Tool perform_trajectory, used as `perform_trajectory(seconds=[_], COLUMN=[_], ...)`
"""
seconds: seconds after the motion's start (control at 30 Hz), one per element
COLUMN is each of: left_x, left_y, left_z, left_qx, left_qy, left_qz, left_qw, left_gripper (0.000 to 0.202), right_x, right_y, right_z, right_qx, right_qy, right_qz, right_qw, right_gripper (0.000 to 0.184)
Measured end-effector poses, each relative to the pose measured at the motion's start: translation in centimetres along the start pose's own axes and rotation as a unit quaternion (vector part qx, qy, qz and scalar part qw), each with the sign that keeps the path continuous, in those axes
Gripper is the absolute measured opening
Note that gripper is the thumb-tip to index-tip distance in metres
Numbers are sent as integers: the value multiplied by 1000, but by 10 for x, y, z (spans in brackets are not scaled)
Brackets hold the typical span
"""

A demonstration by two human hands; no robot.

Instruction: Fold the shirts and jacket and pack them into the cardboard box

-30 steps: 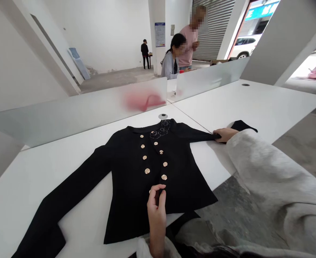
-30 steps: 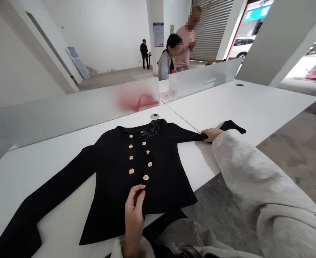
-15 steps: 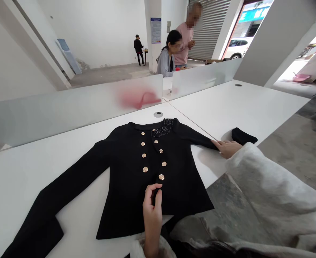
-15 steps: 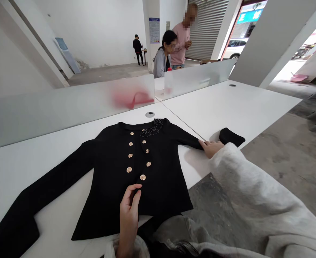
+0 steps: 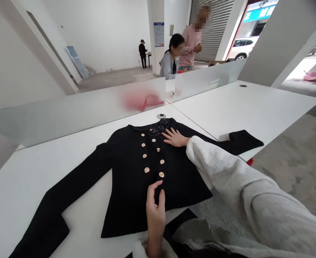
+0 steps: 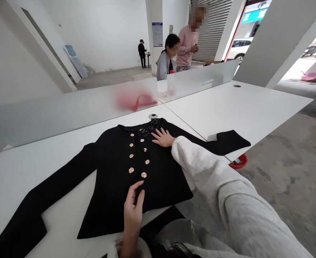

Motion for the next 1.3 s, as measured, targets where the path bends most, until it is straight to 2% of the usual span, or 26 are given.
perform_trajectory(seconds=[0.07,0.2,0.3,0.4,0.47,0.57,0.63,0.7,0.8,0.9,1.0,1.13,1.3], left_x=[4,7,3,-2,-3,-1,0,1,1,-1,-2,-2,-4], left_y=[-1,4,11,16,15,12,9,7,7,5,3,1,-1], left_z=[-3,2,13,21,23,24,25,24,22,21,22,22,23], left_qx=[6,65,142,178,180,169,156,146,150,157,162,167,150], left_qy=[-5,-35,-62,-76,-79,-83,-86,-84,-73,-63,-50,-24,-23], left_qz=[4,-6,-24,-33,-39,-54,-68,-77,-82,-92,-107,-124,-136], left_qw=[1000,997,988,981,980,981,982,983,983,981,980,978,979], left_gripper=[29,34,30,26,26,23,22,23,23,23,24,24,24], right_x=[18,44,48,40,36,36,40,47,61,73,79,81,85], right_y=[0,7,10,15,17,21,30,43,62,68,56,40,39], right_z=[-11,-31,-42,-45,-45,-51,-61,-77,-109,-130,-132,-120,-108], right_qx=[-1,-11,-13,-15,-31,-66,-81,-83,-62,-25,21,85,152], right_qy=[12,40,64,66,58,61,72,85,102,91,66,45,45], right_qz=[-13,9,52,100,89,16,-29,-46,-20,39,86,138,165], right_qw=[1000,999,997,993,994,996,994,992,993,995,994,986,973], right_gripper=[66,63,60,55,54,52,48,39,33,36,38,39,30])
Point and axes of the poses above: each hand's wrist, its own x-axis towards the middle knuckle, its own y-axis out of the back of the hand, z = x × y, the point moved 9 cm from there along x, towards the middle knuckle, and after that the axes turned 13 degrees about -y, right-handed, at the moved point
